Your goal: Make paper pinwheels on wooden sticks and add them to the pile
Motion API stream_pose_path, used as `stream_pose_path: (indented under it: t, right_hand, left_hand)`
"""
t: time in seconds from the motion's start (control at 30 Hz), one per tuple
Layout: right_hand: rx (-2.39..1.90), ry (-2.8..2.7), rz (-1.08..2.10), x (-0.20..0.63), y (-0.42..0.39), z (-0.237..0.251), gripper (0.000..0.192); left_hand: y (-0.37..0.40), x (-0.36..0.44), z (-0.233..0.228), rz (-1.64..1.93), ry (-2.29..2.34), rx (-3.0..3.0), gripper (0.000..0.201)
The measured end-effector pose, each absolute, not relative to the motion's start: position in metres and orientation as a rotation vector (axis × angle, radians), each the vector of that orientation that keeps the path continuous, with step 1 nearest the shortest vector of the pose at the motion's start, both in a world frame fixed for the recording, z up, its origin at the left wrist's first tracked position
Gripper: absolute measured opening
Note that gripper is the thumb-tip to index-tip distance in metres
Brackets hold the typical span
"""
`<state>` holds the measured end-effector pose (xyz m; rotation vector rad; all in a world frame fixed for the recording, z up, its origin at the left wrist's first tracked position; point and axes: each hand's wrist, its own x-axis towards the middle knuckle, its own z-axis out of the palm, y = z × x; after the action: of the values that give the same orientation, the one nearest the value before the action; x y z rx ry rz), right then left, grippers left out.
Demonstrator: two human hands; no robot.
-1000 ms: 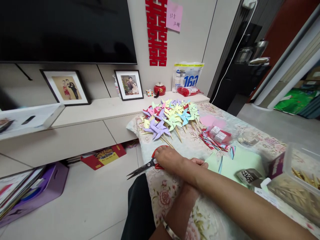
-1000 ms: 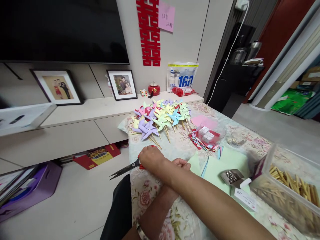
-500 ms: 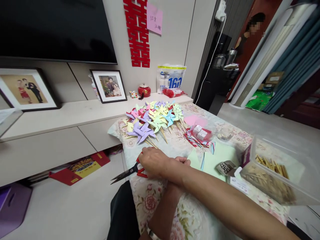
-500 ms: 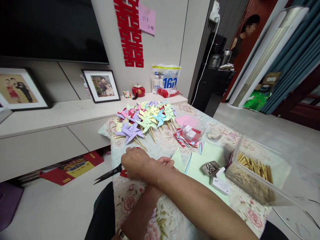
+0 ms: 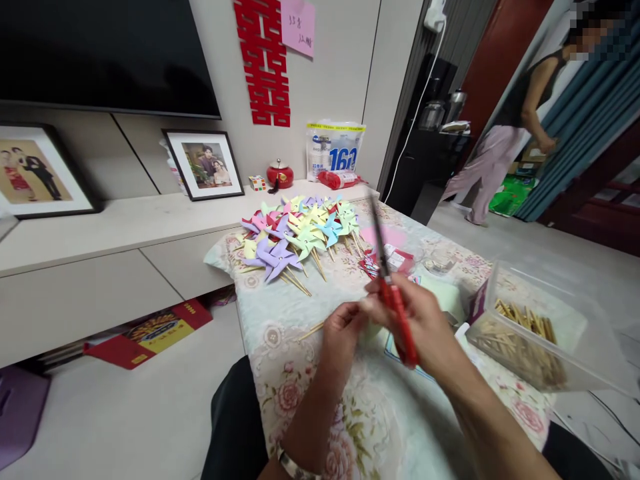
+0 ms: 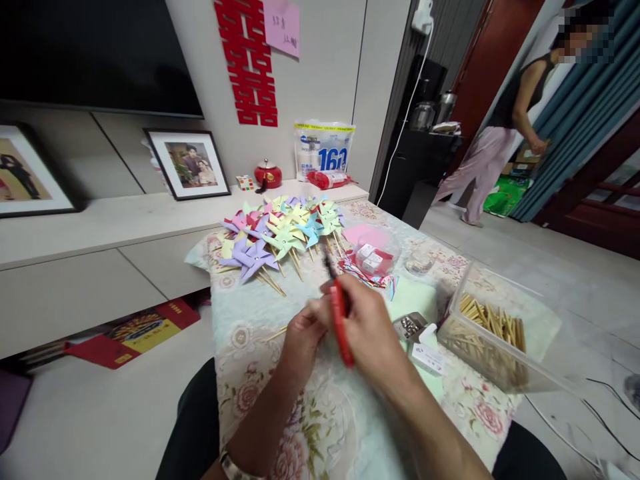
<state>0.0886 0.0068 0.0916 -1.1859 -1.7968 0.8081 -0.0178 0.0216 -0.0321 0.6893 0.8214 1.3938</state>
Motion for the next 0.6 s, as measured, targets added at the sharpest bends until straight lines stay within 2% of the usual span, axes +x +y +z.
stream_pose_path:
  t: [0.13,0.27,0.6]
  right_hand:
    - [-1.332,-1.527,0.751,0.139,0.001,0.083,0.031]
    - [-1.435,-1.633,0.708,0.167,-0.004,0.065,0.029]
    - [-1.555,-1.918,0.66,0.152,-0.014,0.043,0.02]
  left_hand:
    - [0.015,-0.023,-0.029,1.426,0.918,0.932,0.026]
    - [0.012,-0.024,-0.024,1.366,0.924,1.08,0.034]
    - [0.009,-0.023,-0.026,1.242,0.904,1.252,0.039]
